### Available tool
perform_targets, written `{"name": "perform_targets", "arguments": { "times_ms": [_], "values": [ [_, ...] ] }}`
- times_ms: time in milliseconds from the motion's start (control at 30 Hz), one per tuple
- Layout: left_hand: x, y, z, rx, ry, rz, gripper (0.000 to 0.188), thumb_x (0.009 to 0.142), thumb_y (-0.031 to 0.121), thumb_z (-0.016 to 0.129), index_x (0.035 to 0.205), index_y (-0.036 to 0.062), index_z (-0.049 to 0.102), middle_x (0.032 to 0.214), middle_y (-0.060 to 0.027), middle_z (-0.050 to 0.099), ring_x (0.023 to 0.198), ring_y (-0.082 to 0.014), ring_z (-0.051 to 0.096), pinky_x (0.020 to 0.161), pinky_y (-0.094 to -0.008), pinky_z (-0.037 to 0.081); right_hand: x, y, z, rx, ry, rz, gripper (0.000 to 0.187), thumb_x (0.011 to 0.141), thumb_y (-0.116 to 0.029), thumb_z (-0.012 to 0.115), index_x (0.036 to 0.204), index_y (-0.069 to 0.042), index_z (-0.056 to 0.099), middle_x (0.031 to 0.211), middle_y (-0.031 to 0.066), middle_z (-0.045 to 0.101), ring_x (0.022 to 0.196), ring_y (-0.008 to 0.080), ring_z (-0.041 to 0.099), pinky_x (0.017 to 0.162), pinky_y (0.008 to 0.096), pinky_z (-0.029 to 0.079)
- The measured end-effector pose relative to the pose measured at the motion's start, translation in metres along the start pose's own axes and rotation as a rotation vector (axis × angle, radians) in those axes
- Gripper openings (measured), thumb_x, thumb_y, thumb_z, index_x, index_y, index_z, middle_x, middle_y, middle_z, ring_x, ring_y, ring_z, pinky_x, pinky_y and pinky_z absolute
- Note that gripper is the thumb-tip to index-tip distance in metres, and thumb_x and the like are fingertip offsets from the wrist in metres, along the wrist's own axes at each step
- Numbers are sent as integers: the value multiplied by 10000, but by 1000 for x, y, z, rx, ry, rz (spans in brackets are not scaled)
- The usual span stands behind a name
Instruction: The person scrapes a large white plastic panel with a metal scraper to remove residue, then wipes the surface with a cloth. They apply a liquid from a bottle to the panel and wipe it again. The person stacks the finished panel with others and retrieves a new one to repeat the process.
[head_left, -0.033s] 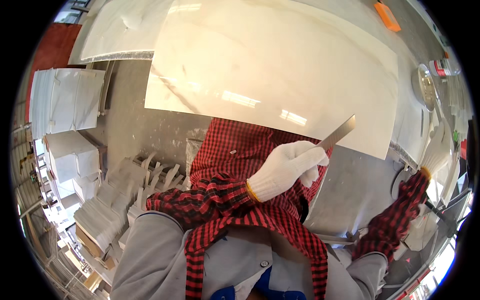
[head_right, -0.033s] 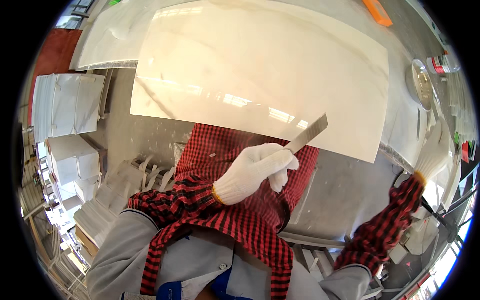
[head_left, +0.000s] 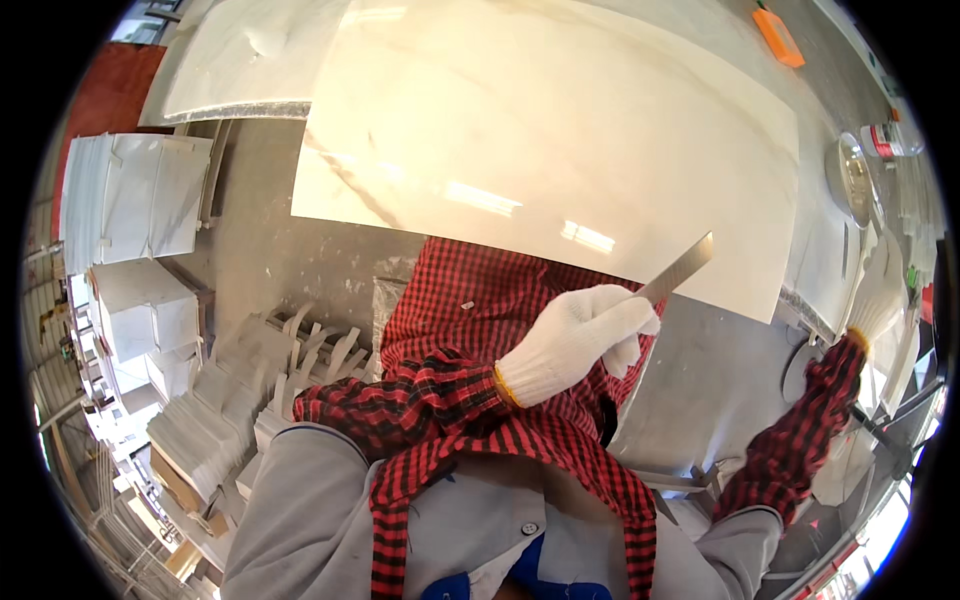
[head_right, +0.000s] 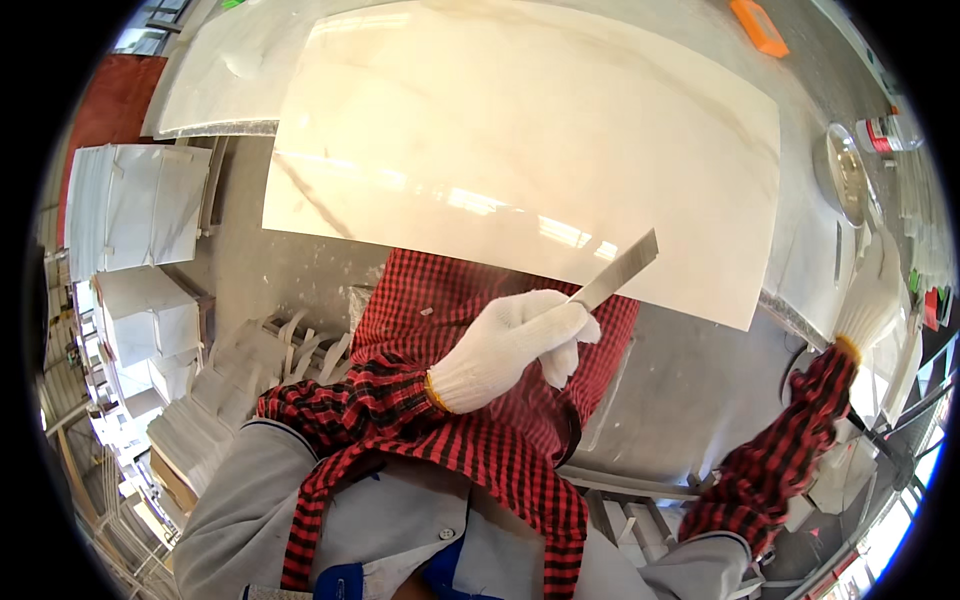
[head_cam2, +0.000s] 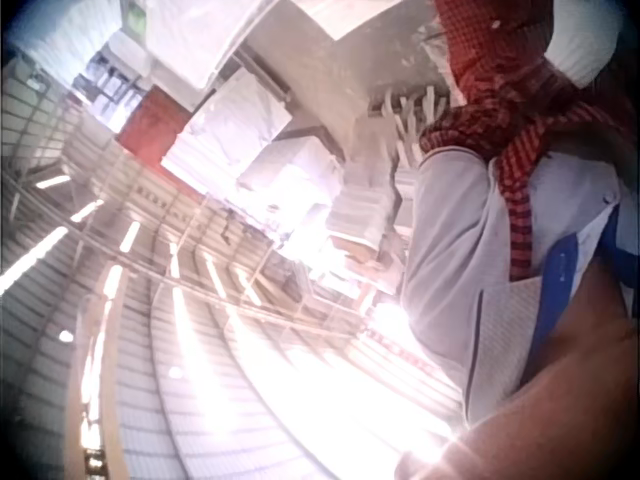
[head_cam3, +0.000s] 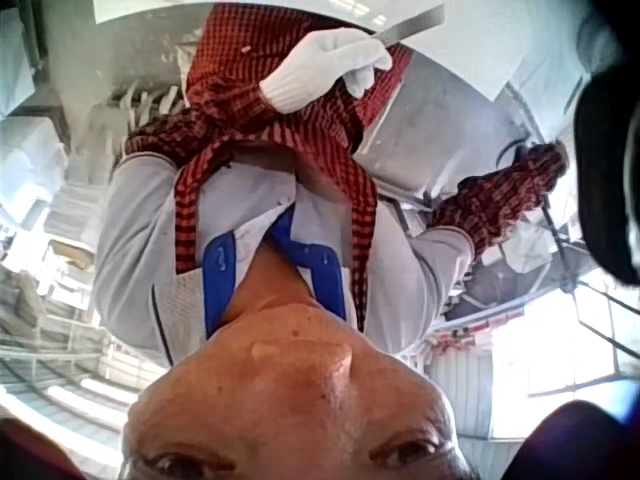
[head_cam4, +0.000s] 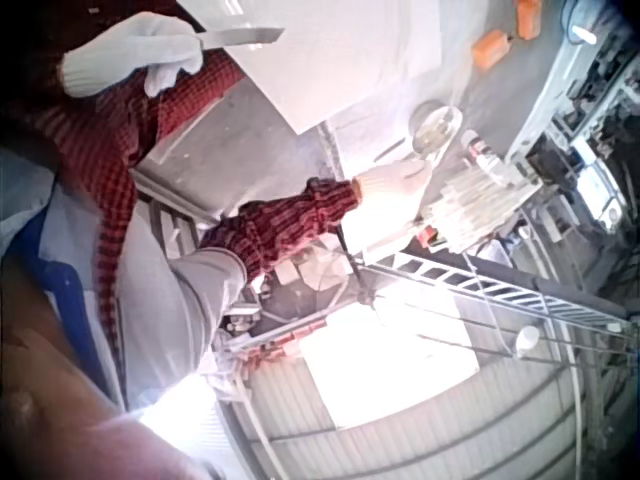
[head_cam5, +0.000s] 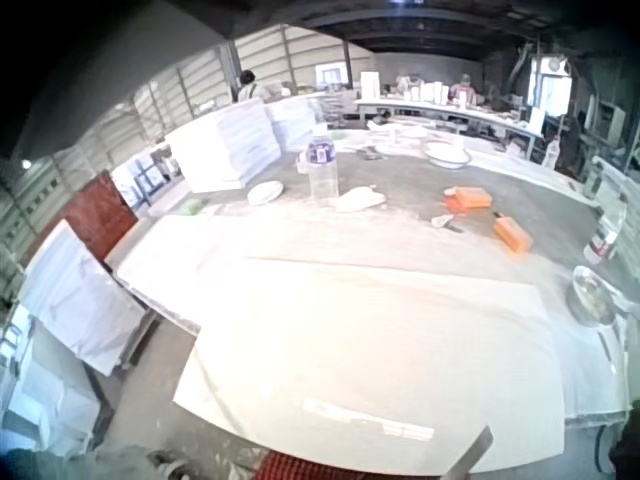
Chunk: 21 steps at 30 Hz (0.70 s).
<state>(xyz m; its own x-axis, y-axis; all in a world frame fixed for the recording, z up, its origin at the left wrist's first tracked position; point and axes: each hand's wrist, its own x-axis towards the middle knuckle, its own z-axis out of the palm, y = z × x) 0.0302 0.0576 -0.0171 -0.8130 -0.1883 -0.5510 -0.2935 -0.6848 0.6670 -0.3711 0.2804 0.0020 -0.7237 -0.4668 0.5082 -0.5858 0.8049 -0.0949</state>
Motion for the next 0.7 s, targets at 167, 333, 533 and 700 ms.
{"name": "perform_targets", "arguments": {
  "times_ms": [167, 333, 533, 700],
  "values": [
    [1, 2, 1, -178, -58, -4, 333, 1004, 308, 584, 1065, -9, 664, 790, -36, 648, 711, -108, 621, 695, -254, 505, 50, 41, 51, -100, -319, -144, 324, 992, -260, 532, 1242, -105, 669, 1245, 140, 664, 1149, 312, 624, 979, 358, 465],
    [6, 0, 1, -194, -77, -65, 344, 1046, 307, 517, 1132, 1, 649, 793, -28, 647, 734, -125, 612, 736, -276, 494, 47, 38, 53, -19, -409, -156, 343, 999, -263, 531, 1263, -83, 655, 1279, 131, 656, 1194, 294, 611, 1014, 354, 450],
    [11, 5, 1, -181, -72, -43, 329, 1041, 280, 524, 1120, -12, 654, 763, -30, 636, 713, -114, 597, 716, -267, 487, 13, -34, -7, -103, -205, 34, 422, 1003, -315, 538, 1331, -59, 612, 1315, 148, 641, 1213, 303, 601, 1031, 356, 441],
    [15, 12, 5, -134, -19, -106, 269, 1028, 225, 556, 1065, -18, 666, 757, -28, 633, 687, -99, 586, 663, -247, 476, -115, -181, -57, 451, -467, 478, 408, 1032, -280, 461, 1273, -5, 642, 1154, 93, 695, 1025, 198, 645, 915, 321, 490]
  ]
}}
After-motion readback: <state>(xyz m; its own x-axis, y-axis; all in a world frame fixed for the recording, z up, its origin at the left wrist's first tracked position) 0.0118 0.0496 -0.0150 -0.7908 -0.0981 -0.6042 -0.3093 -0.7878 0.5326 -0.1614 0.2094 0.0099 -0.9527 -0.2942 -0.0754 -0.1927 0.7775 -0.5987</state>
